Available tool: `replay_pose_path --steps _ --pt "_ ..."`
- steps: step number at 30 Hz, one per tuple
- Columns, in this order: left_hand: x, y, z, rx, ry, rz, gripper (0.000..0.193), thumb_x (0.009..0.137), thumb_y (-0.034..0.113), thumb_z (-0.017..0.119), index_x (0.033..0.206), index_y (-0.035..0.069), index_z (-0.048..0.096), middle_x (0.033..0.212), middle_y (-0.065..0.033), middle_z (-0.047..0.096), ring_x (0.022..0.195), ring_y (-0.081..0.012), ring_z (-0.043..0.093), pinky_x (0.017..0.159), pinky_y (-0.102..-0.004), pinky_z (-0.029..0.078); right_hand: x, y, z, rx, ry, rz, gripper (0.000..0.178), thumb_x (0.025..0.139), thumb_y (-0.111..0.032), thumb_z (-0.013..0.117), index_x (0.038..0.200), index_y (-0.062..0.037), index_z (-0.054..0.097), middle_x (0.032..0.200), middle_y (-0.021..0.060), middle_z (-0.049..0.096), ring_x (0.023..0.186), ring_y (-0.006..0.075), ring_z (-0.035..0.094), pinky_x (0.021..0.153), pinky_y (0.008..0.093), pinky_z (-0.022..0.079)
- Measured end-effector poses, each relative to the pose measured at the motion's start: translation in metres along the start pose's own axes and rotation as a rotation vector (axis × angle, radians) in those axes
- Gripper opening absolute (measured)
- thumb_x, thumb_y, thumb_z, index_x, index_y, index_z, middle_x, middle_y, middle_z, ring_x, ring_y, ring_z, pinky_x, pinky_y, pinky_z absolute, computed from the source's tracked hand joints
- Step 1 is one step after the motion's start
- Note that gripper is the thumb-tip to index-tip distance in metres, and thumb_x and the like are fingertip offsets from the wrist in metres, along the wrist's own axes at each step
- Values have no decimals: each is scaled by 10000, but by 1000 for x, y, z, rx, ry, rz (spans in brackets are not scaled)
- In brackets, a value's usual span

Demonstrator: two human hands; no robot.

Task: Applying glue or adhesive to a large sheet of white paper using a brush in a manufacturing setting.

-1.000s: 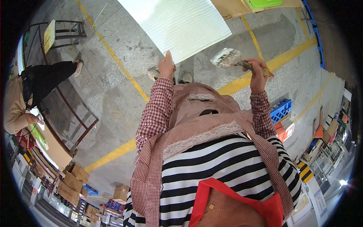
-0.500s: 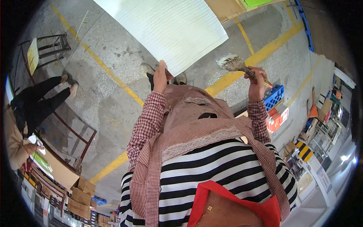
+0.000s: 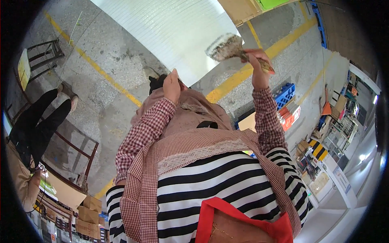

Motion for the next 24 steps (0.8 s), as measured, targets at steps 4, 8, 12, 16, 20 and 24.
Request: replay_pose_path --steps 4,8,12,16,20,24 --pt "0 1 0 -20 15 -20 440 980 357 369 702 35 481 538 -52 511 440 -125 511 425 -269 448 5 2 11 -98 -54 19 16 836 16 584 848 7 589 930 118 610 759 154 598 655 289 521" --pt "1 -2 9 -33 43 -22 448 983 354 359 710 24 488 541 -52 507 429 -130 508 420 -274 451 -26 11 -32 -267 -48 97 24 829 0 588 825 23 593 904 106 610 743 142 593 664 265 516" --pt "1 -3 8 -22 30 12 452 984 356 357 698 29 482 537 -53 503 424 -133 507 419 -274 449 -51 -14 -43 -320 8 157 80 847 -38 568 803 28 576 937 145 607 709 160 595 669 278 507" --pt "-2 -2 10 35 53 50 457 985 362 346 693 35 475 527 -52 495 418 -138 503 412 -279 428 -43 -30 -7 -349 -9 -15 47 802 -6 597 779 30 580 913 132 614 783 153 583 647 264 513" --pt "0 -1 15 49 55 -5 462 986 361 338 715 24 500 538 -54 505 433 -139 505 409 -284 411 -46 -7 -2 -403 -24 33 36 786 -6 622 780 13 592 913 137 627 786 171 591 685 293 485" --pt "-7 9 21 -26 36 -40 452 986 356 345 734 19 510 566 -59 520 456 -136 507 425 -282 427 -69 -16 -25 -474 -45 46 53 765 -4 646 768 8 594 889 135 628 779 181 598 700 296 473"
Point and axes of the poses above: each hand's wrist, its own x-axis towards the middle knuckle, its own z-axis out of the palm, y = z × x, the point moved 2 cm from there along x, towards the middle knuckle
